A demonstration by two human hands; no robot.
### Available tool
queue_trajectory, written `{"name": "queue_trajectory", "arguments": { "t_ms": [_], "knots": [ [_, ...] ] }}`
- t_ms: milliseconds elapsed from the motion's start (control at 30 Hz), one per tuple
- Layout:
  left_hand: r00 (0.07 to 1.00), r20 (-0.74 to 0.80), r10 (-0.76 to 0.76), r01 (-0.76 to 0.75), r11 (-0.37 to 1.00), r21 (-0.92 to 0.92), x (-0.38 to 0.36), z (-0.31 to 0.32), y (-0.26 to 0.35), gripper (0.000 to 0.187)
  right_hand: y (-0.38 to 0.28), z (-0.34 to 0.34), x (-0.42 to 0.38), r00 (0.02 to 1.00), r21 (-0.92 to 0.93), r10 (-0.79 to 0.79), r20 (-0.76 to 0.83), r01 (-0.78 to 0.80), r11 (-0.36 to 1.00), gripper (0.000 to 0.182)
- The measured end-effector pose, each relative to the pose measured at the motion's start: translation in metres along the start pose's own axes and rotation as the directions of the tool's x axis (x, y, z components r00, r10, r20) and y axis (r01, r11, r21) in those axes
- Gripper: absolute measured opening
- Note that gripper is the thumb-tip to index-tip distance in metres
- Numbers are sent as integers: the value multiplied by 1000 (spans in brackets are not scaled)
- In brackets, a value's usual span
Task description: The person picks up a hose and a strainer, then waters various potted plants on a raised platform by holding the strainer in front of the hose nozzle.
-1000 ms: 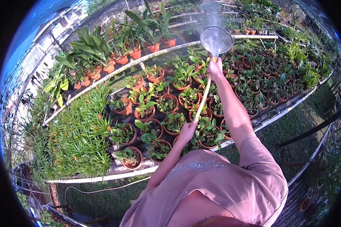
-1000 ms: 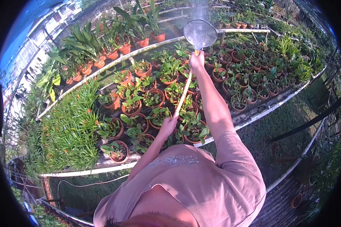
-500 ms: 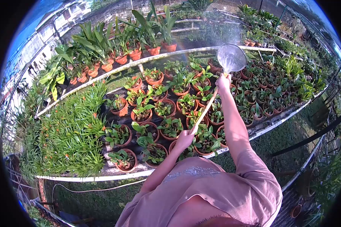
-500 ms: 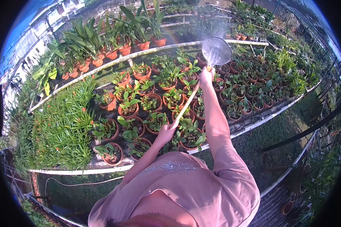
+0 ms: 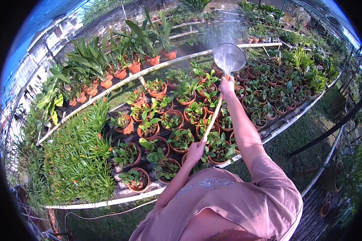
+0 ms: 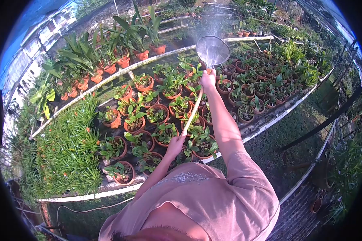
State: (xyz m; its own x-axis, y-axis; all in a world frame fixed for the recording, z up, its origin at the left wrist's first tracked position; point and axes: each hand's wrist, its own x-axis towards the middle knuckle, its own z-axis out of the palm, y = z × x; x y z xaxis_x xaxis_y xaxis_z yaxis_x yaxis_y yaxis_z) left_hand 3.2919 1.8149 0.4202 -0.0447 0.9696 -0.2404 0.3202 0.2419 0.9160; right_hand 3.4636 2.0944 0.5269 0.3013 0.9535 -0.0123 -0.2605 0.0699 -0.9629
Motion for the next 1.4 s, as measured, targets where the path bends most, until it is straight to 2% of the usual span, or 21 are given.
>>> {"name": "queue_trajectory", "arguments": {
  "t_ms": [200, 400, 600, 700, 800, 833, 933, 967, 1000, 1033, 1067, 1233, 1333, 1367, 1400],
  "knots": [
    [1000, -10, 1, -1, 999, -46, 2, 3, -1, 64, -7, 8, -5, 998, -8, 10, 62, -9, 1000, 17],
    [1000, 10, -8, 9, 999, -43, 4, 0, 6, 65, -5, 14, -7, 998, -47, 36, 53, -34, 998, 18],
    [1000, -7, 21, -22, 998, -54, 11, 4, 5, 65, -10, 22, -1, 999, -157, -10, 46, 18, 987, 22],
    [999, 12, 51, -50, 994, -98, 23, 12, 11, 66, -18, 25, 14, 999, -125, 17, 44, -12, 992, 25],
    [998, -10, 67, -67, 998, -16, 23, 15, 55, 67, -28, 21, 53, 997, -115, 28, 69, -20, 993, 25],
    [999, 54, 6, -1, 995, -105, 23, 16, 72, 56, -35, 20, 66, 998, -97, 10, 65, -4, 995, 24],
    [995, 103, 10, 12, 978, -210, 37, 30, 99, 59, -65, 11, 79, 997, -49, 24, 76, -21, 999, 17],
    [994, 112, 15, 5, 985, -171, 48, 39, 98, 61, -71, 7, 91, 995, -23, 29, 94, -27, 999, 20],
    [991, 129, 41, -13, 978, -209, 41, 39, 119, 61, -77, 3, 97, 993, 4, 34, 110, -35, 999, 24],
    [989, 137, 60, -32, 980, -198, 52, 47, 116, 64, -82, 0, 102, 995, -31, 7, 102, -4, 1000, 15],
    [986, 146, 81, -53, 981, -186, 63, 56, 115, 69, -87, -5, 106, 995, -25, -4, 101, 6, 1000, 15],
    [993, 63, 99, -93, 992, -89, 78, 77, 147, 71, -114, -29, 132, 992, -6, -66, 107, 67, 998, 17],
    [992, 51, 118, -110, 984, -142, 95, 100, 166, 74, -130, -41, 160, 998, 81, -45, 33, 42, 996, 23],
    [989, -17, 147, -148, 980, -136, 97, 107, 176, 73, -132, -48, 179, 996, 95, -44, 78, 37, 995, 22],
    [969, 16, 246, -240, 957, -161, 108, 111, 177, 70, -137, -53, 188, 992, 109, -45, 121, 32, 994, 22]
  ]
}}
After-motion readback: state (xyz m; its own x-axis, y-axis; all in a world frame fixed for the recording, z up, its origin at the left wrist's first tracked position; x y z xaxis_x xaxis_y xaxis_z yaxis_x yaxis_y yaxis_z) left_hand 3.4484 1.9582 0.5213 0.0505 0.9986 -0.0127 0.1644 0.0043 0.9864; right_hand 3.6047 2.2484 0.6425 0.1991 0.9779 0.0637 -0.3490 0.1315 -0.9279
